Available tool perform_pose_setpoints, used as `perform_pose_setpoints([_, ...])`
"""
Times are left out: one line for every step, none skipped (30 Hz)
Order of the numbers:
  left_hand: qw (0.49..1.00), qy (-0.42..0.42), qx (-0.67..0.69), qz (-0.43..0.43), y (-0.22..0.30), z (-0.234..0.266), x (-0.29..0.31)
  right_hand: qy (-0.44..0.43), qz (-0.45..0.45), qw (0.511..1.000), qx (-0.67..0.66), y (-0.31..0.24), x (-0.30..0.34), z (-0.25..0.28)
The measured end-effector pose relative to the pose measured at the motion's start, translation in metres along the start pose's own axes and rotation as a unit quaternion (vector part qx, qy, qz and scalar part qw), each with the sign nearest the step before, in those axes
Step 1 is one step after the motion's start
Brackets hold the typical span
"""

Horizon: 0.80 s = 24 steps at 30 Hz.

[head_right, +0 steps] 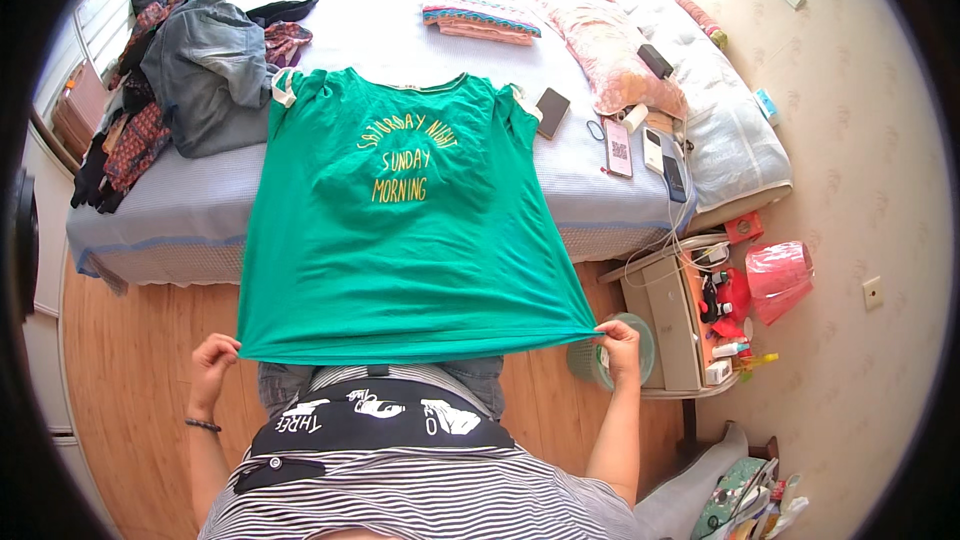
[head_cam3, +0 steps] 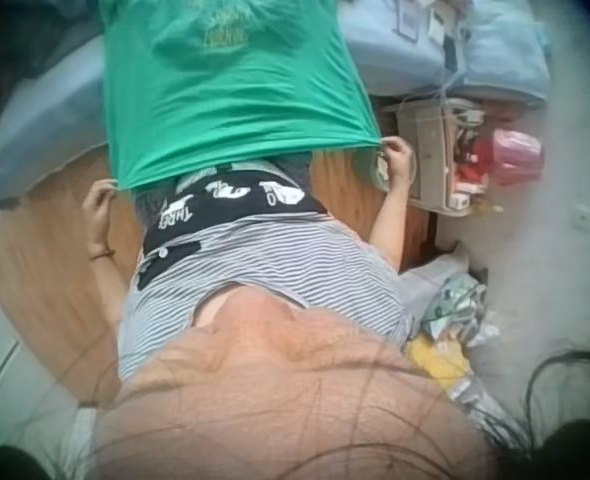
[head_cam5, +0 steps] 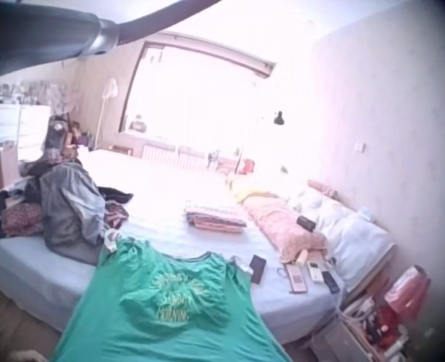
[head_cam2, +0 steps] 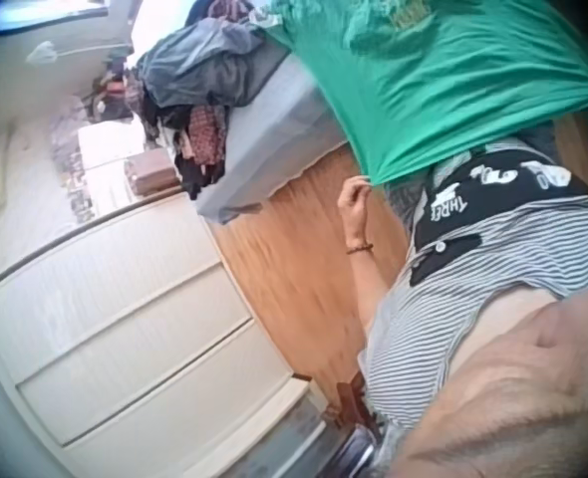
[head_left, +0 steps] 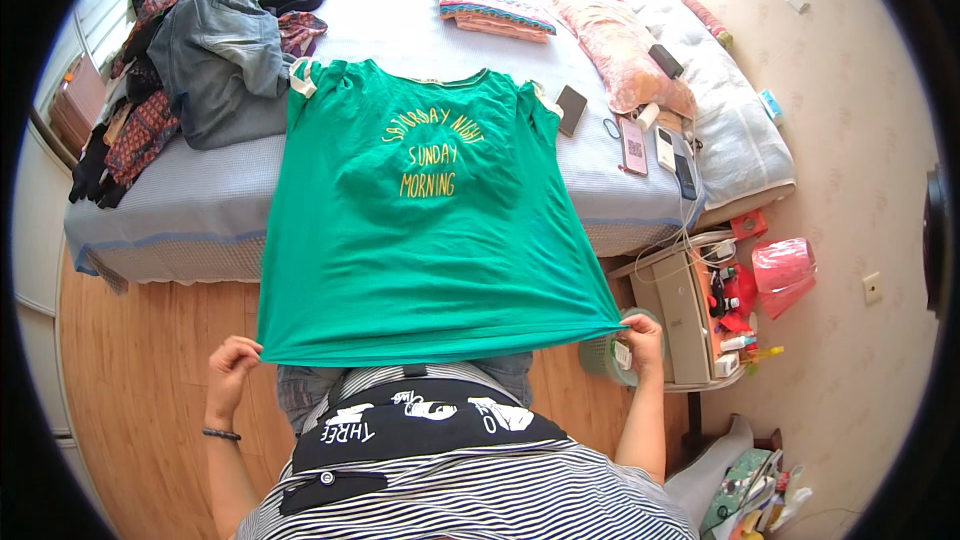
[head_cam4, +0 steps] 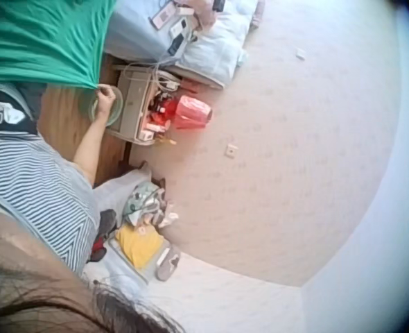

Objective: The person folds a pink patterned sheet and a green t-shirt on a bed. They smooth the fabric, fold the items into neat rectangles, and place them on a stack of other folded clothes.

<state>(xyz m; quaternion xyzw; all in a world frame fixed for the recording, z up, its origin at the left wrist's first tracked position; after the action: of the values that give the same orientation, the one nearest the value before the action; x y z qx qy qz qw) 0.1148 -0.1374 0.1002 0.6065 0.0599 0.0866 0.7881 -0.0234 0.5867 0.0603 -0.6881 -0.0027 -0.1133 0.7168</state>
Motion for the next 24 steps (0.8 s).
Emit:
perform_pose_setpoints([1.000,-0.003,-0.016,-0.001,-0.010,-0.005,0.006,-0.013,-0.006,1.000,0.020,0.004,0.001,-0.011])
perform_pose_setpoints([1.000,-0.009,-0.014,0.013,-0.021,-0.011,0.010,-0.030,-0.037,0.998,0.037,0.021,-0.001,-0.014])
perform_pose_setpoints([1.000,-0.014,-0.010,0.024,-0.030,-0.019,0.009,-0.047,-0.072,0.992,0.093,0.032,-0.003,-0.023])
perform_pose_setpoints([0.999,-0.018,-0.007,0.035,-0.037,-0.024,0.009,-0.064,-0.105,0.981,0.149,0.040,-0.008,-0.034])
perform_pose_setpoints([0.998,-0.020,0.016,0.063,-0.046,-0.026,0.009,-0.114,-0.148,0.953,0.238,0.056,-0.021,-0.048])
perform_pose_setpoints([0.996,-0.031,0.036,0.078,-0.054,-0.029,0.008,-0.157,-0.075,0.867,0.468,0.039,-0.038,-0.080])
perform_pose_setpoints([0.993,-0.044,0.058,0.091,-0.061,-0.033,0.005,-0.148,0.090,0.762,0.624,0.014,-0.058,-0.118])
perform_pose_setpoints([0.990,-0.054,0.080,0.103,-0.068,-0.035,0.003,-0.101,0.215,0.764,0.600,-0.029,-0.069,-0.170])
perform_pose_setpoints([0.976,-0.045,0.132,0.168,-0.085,-0.034,0.005,-0.110,0.231,0.787,0.561,-0.065,-0.084,-0.232])
perform_pose_setpoints([0.977,-0.009,0.129,0.168,-0.086,-0.030,-0.002,-0.133,0.301,0.818,0.472,-0.097,-0.094,-0.289])
perform_pose_setpoints([0.977,0.026,0.122,0.171,-0.082,-0.031,-0.009,-0.183,0.352,0.842,0.365,-0.125,-0.099,-0.354])
perform_pose_setpoints([0.975,0.062,0.117,0.176,-0.084,-0.028,-0.012,-0.211,0.364,0.842,0.337,-0.148,-0.097,-0.417])
perform_pose_setpoints([0.973,0.034,0.118,0.195,-0.100,-0.035,-0.013,-0.253,0.418,0.833,0.259,-0.165,-0.095,-0.477])
perform_pose_setpoints([0.976,0.039,0.137,0.162,-0.098,-0.043,-0.017,-0.280,0.431,0.827,0.227,-0.171,-0.098,-0.533])
perform_pose_setpoints([0.977,0.039,0.114,0.178,-0.107,-0.047,-0.014,-0.276,0.409,0.844,0.211,-0.175,-0.103,-0.582])
perform_pose_setpoints([0.977,0.035,0.090,0.192,-0.112,-0.051,-0.013,-0.285,0.350,0.862,0.232,-0.168,-0.123,-0.623])
perform_pose_setpoints([0.971,0.050,0.119,0.200,-0.100,-0.054,-0.012,-0.229,0.340,0.869,0.278,-0.162,-0.140,-0.653])
perform_pose_setpoints([0.965,0.065,0.150,0.206,-0.088,-0.053,-0.009,-0.171,0.331,0.871,0.322,-0.160,-0.153,-0.675])
perform_pose_setpoints([0.965,0.068,0.140,0.210,-0.088,-0.049,-0.003,-0.167,0.267,0.885,0.343,-0.155,-0.161,-0.693])
perform_pose_setpoints([0.963,0.058,0.145,0.222,-0.086,-0.047,0.004,-0.161,0.202,0.896,0.362,-0.148,-0.169,-0.705])
perform_pose_setpoints([0.958,0.064,0.166,0.225,-0.088,-0.046,0.013,-0.163,0.186,0.882,0.402,-0.138,-0.175,-0.718])
perform_pose_setpoints([0.953,0.065,0.190,0.227,-0.090,-0.048,0.017,-0.183,0.179,0.878,0.404,-0.126,-0.186,-0.728])
perform_pose_setpoints([0.949,0.072,0.213,0.222,-0.088,-0.046,0.013,-0.167,0.193,0.901,0.351,-0.119,-0.209,-0.730])
perform_pose_setpoints([0.941,0.087,0.237,0.224,-0.084,-0.044,0.017,-0.162,0.204,0.918,0.298,-0.122,-0.210,-0.733])
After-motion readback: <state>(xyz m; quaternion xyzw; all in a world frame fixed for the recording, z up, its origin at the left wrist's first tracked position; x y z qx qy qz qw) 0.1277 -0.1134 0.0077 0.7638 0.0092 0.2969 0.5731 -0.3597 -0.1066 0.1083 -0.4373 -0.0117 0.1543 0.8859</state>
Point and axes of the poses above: each hand's wrist, its own x-axis away from the middle knuckle, its own z-axis out of the back of the hand, y = z × x, the point moved 10 cm from there along -x, towards the middle knuckle, and after that the axes turned 2 degrees about -x, right-handed, at the moved point
